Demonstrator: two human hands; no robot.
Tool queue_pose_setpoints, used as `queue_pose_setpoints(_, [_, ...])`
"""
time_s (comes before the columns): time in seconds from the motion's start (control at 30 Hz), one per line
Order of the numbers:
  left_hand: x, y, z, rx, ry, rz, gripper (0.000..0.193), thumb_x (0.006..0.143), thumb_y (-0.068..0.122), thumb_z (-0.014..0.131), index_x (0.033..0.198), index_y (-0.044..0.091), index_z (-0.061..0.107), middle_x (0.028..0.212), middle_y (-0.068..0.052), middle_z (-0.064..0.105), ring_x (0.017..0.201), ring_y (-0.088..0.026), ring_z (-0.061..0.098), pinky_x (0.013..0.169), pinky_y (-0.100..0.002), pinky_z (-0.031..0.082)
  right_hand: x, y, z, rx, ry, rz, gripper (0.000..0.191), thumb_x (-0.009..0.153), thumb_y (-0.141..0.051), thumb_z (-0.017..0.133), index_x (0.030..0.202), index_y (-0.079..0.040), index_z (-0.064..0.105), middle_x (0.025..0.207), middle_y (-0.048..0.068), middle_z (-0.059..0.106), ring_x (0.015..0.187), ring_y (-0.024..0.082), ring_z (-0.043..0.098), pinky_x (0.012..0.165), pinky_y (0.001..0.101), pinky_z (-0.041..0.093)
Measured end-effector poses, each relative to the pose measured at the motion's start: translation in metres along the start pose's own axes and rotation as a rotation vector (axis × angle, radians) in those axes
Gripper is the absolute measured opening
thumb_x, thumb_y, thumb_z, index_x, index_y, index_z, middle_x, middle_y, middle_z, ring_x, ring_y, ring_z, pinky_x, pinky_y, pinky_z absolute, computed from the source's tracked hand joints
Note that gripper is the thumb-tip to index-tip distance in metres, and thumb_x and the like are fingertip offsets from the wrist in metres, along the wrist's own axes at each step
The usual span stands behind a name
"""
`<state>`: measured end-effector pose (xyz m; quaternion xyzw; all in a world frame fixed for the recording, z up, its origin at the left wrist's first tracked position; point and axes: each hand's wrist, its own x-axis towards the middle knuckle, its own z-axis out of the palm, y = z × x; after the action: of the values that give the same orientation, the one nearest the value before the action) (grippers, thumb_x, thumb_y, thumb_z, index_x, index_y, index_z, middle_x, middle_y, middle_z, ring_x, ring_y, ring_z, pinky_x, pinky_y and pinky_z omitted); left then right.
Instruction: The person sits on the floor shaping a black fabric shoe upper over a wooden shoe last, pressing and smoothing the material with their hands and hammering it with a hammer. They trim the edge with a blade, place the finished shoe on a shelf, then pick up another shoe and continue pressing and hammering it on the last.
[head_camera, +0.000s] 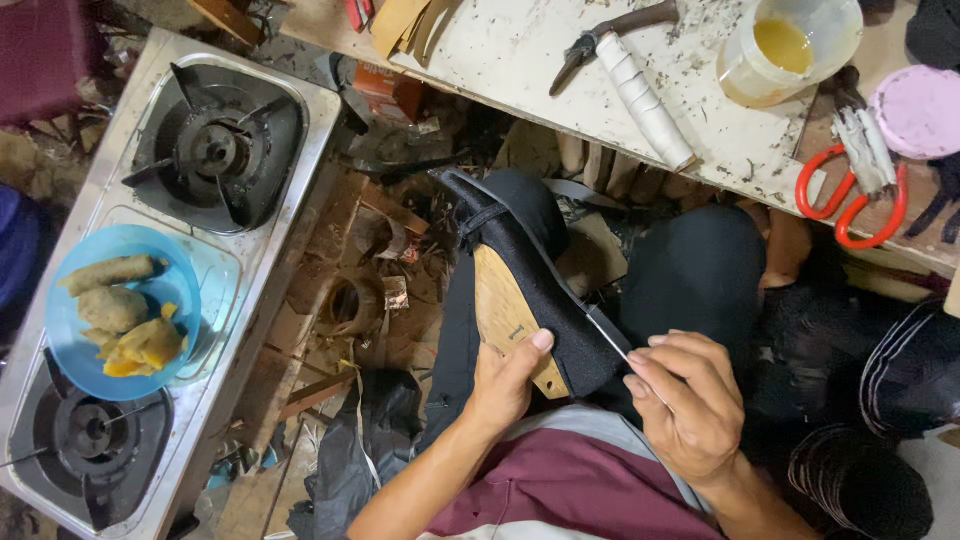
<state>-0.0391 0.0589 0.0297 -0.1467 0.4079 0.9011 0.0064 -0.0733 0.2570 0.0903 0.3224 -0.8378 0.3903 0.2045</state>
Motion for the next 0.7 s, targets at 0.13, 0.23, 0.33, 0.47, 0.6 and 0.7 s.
queue_pose_setpoints(0.13, [-0.001,0.001,-0.004,0.089,0.017,-0.003,0.050,0.093,0.013,0.066,0.138,-0.003,0.053,0.122,-0.010,0.065,0.111,-0.019,0.063,0.097,-0.035,0.052,0.000,0.000,-0.002,-0.007,-0.023,0.004,0.017,0.086,-0.007,0.075,0.101,0.001,0.071,0.098,0.012,0.069,0.101,0.030,0.067,0.094,0.0471,0.058])
queue_pose_setpoints(0.23, [-0.002,0.001,-0.004,0.100,0.007,-0.023,0.049,0.095,0.013,0.066,0.138,-0.005,0.054,0.121,-0.011,0.065,0.109,-0.019,0.063,0.095,-0.035,0.052,0.001,0.001,-0.001,0.008,0.014,0.001,0.017,0.089,-0.007,0.074,0.103,0.001,0.071,0.100,0.012,0.069,0.102,0.030,0.067,0.095,0.0466,0.058])
queue_pose_setpoints(0.33, [-0.002,0.002,0.000,0.121,-0.011,-0.035,0.050,0.093,0.014,0.066,0.139,-0.003,0.053,0.122,-0.009,0.066,0.110,-0.018,0.063,0.096,-0.034,0.052,0.003,0.002,0.003,0.011,0.034,0.001,0.017,0.089,-0.008,0.075,0.104,0.000,0.071,0.101,0.012,0.069,0.102,0.030,0.067,0.095,0.0460,0.059])
queue_pose_setpoints(0.47, [-0.003,0.006,0.004,0.118,-0.044,-0.007,0.053,0.092,0.013,0.067,0.140,-0.001,0.050,0.125,-0.007,0.064,0.115,-0.016,0.062,0.100,-0.033,0.051,0.006,0.004,0.009,0.016,0.023,-0.003,0.018,0.089,-0.008,0.075,0.105,0.000,0.072,0.100,0.011,0.069,0.101,0.029,0.067,0.095,0.0462,0.058])
queue_pose_setpoints(0.6, [-0.003,0.007,0.003,0.151,-0.041,-0.014,0.052,0.092,0.012,0.067,0.140,-0.003,0.052,0.125,-0.009,0.065,0.114,-0.018,0.062,0.100,-0.034,0.051,0.006,0.005,0.010,-0.019,0.012,-0.004,0.017,0.089,-0.008,0.076,0.104,-0.001,0.072,0.100,0.010,0.069,0.101,0.029,0.066,0.095,0.0459,0.057])
queue_pose_setpoints(0.7, [-0.002,0.005,0.003,0.133,-0.023,-0.035,0.052,0.093,0.011,0.067,0.141,-0.004,0.052,0.126,-0.009,0.065,0.114,-0.019,0.062,0.100,-0.034,0.051,0.002,0.005,0.006,-0.051,-0.010,-0.012,0.019,0.087,-0.011,0.076,0.103,-0.001,0.073,0.098,0.010,0.068,0.101,0.029,0.066,0.095,0.0462,0.056])
